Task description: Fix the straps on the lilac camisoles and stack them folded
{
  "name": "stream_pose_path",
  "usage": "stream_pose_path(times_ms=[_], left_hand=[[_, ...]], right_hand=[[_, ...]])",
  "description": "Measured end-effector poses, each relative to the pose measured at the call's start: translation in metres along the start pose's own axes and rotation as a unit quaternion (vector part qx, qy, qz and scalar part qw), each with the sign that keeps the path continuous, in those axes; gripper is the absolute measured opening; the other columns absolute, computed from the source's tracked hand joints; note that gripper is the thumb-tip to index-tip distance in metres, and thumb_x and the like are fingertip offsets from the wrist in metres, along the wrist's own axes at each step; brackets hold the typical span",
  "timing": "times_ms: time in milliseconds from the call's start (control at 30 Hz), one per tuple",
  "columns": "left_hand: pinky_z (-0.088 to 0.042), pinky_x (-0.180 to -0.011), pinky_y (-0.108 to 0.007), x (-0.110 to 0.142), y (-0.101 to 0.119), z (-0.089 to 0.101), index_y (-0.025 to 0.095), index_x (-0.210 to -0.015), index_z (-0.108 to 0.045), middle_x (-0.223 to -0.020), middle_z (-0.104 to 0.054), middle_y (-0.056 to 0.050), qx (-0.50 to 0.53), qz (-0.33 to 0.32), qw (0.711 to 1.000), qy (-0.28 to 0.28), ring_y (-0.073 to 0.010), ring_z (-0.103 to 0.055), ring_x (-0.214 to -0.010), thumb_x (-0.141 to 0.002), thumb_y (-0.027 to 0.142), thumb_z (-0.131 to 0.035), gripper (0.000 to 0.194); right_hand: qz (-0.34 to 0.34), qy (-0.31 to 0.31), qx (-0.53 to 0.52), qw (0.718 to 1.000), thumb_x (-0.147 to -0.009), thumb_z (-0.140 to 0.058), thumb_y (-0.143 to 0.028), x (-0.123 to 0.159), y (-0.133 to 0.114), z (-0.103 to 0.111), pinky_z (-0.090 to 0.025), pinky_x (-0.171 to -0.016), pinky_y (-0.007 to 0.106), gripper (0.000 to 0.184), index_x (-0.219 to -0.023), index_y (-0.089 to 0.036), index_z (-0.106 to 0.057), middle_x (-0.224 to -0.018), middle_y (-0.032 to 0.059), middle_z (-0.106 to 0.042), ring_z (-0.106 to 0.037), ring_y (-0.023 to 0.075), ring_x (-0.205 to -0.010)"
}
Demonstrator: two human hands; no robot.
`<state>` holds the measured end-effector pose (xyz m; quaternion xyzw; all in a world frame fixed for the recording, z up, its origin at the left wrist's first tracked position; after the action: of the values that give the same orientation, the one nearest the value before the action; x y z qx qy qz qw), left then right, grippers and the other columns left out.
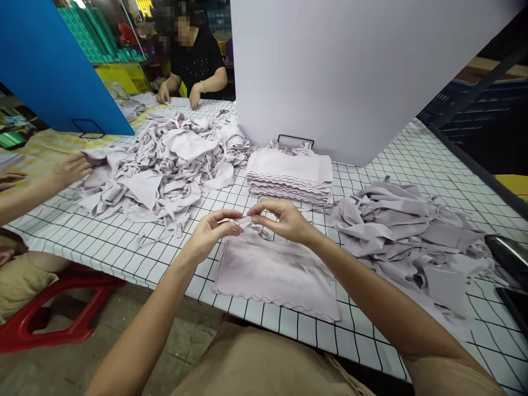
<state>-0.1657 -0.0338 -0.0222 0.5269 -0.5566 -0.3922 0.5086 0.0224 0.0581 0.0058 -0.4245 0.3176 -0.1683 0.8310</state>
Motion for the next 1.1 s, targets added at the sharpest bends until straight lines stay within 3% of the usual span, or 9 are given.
stream_pose_path(times_ms=[100,233,333,533,733,900,1100], left_hand=[[-0.056,-0.081,-0.033,-0.008,-0.007,-0.011,0.019,-0.107,-0.074,-0.101,-0.073,-0.006,0.056,0.016,0.997,-0.045,-0.0163,-0.071,-0.081,-0.074,0.035,-0.085,0.038],[-0.053,-0.087,-0.029,-0.019,-0.008,-0.019,0.017,-0.093,-0.074,-0.103,-0.073,-0.006,0.054,-0.036,0.997,-0.028,-0.0147,-0.068,-0.088,-0.074,0.034,-0.086,0.028],[-0.051,-0.091,-0.030,-0.025,-0.004,-0.021,0.018,-0.096,-0.075,-0.108,-0.074,-0.007,0.024,-0.066,0.997,-0.037,-0.0179,-0.068,-0.100,-0.075,0.033,-0.085,0.028],[-0.056,-0.085,-0.033,-0.032,0.001,-0.028,0.014,-0.085,-0.076,-0.081,-0.072,-0.004,0.049,-0.029,0.998,-0.037,-0.0151,-0.068,-0.078,-0.071,0.038,-0.087,0.030],[-0.059,-0.066,-0.030,-0.038,0.000,-0.033,0.013,-0.072,-0.070,-0.068,-0.067,-0.002,0.079,0.026,0.996,-0.008,-0.0132,-0.065,-0.064,-0.057,0.036,-0.093,0.036],[-0.059,-0.066,-0.031,-0.038,-0.001,-0.033,0.013,-0.070,-0.070,-0.066,-0.068,-0.003,0.080,0.045,0.996,0.015,-0.0125,-0.064,-0.060,-0.056,0.033,-0.093,0.033],[-0.057,-0.065,-0.029,-0.035,-0.003,-0.030,0.012,-0.066,-0.071,-0.065,-0.068,-0.003,0.070,0.042,0.996,0.031,-0.0099,-0.060,-0.056,-0.057,0.031,-0.089,0.028]], right_hand=[[0.007,-0.002,0.021,1.000,-0.092,-0.063,-0.020,-0.004,0.000,-0.001,-0.055,-0.078,0.031,0.012,-0.097,-0.018,-0.073,-0.094,0.0058,-0.076,-0.070,0.0161,-0.086],[0.016,0.000,0.059,0.998,-0.092,-0.059,-0.016,-0.005,0.001,0.002,-0.054,-0.079,0.032,0.012,-0.096,-0.018,-0.070,-0.093,0.0052,-0.076,-0.069,0.0165,-0.085],[0.033,-0.001,0.084,0.996,-0.093,-0.056,-0.015,-0.006,0.000,0.005,-0.052,-0.081,0.033,0.013,-0.097,-0.018,-0.068,-0.094,0.0059,-0.074,-0.068,0.0178,-0.088],[0.006,-0.021,0.144,0.989,-0.094,-0.045,-0.012,-0.006,-0.001,0.004,-0.050,-0.076,0.033,0.022,-0.109,-0.020,-0.059,-0.088,0.0040,-0.067,-0.063,0.0186,-0.085],[-0.019,-0.023,0.107,0.994,-0.095,-0.040,-0.012,-0.005,0.002,0.000,-0.048,-0.072,0.031,0.024,-0.113,-0.022,-0.052,-0.082,0.0003,-0.063,-0.061,0.0169,-0.079],[-0.016,0.005,0.099,0.995,-0.093,-0.040,-0.012,-0.004,0.003,0.002,-0.044,-0.067,0.027,0.022,-0.111,-0.022,-0.048,-0.075,-0.0027,-0.055,-0.055,0.0142,-0.068],[-0.015,0.028,0.095,0.995,-0.091,-0.042,-0.012,-0.004,0.007,-0.005,-0.044,-0.067,0.028,0.019,-0.107,-0.022,-0.048,-0.077,-0.0019,-0.053,-0.055,0.0148,-0.069]])
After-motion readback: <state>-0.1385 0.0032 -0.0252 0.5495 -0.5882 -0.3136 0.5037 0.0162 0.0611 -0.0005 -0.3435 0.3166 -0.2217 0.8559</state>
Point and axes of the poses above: each hand's wrist, its own x-axis away from the middle knuckle, its own z-axis out of the back of the hand, y = z × x, the point moved 2 cm from there along -x, towards the middle knuckle
